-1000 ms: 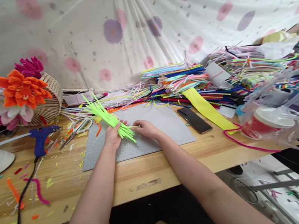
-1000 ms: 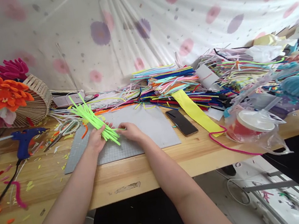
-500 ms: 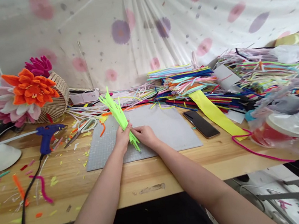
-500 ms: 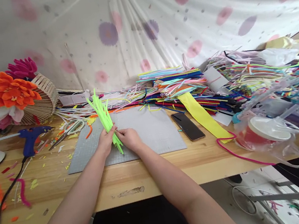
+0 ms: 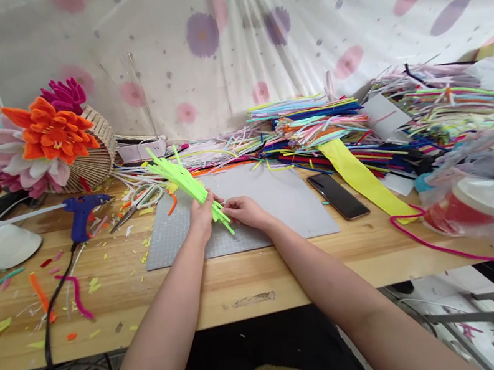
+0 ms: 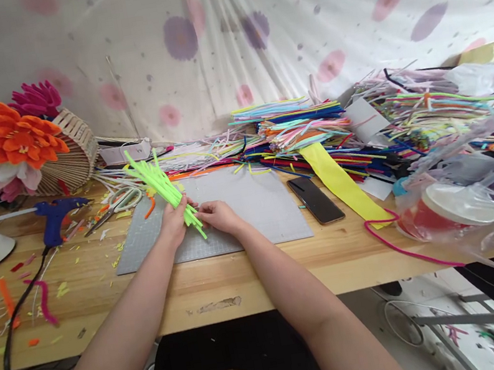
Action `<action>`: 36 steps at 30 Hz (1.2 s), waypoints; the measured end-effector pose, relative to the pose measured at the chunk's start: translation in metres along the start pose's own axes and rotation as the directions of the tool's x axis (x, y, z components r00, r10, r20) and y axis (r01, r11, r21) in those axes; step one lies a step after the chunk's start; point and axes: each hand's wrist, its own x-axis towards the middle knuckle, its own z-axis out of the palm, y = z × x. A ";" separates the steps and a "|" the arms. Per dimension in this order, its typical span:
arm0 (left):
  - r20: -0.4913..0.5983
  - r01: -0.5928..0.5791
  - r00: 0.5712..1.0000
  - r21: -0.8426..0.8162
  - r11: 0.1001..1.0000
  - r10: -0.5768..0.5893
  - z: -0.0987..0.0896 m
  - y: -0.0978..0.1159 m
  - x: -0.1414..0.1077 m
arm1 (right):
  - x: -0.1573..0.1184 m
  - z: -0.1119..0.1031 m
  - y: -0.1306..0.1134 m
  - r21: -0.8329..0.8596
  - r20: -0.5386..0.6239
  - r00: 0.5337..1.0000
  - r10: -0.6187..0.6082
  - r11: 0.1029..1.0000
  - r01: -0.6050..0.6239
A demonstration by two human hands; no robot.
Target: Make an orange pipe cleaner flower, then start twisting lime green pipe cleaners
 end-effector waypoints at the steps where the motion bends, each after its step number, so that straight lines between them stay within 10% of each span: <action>1: 0.018 0.003 1.000 0.016 1.000 -0.004 0.000 -0.001 -0.002 | 0.000 0.001 -0.001 0.003 0.000 1.000 -0.013 1.000 0.013; 15: -0.018 -0.125 0.992 -0.014 0.992 0.125 -0.002 -0.003 0.000 | -0.004 -0.003 -0.006 -0.081 0.118 0.991 -0.069 0.994 0.079; 36: 0.102 0.036 0.994 -0.041 0.999 -0.031 0.000 0.001 -0.002 | 0.005 0.009 0.002 -0.001 -0.140 0.990 -0.024 1.000 0.024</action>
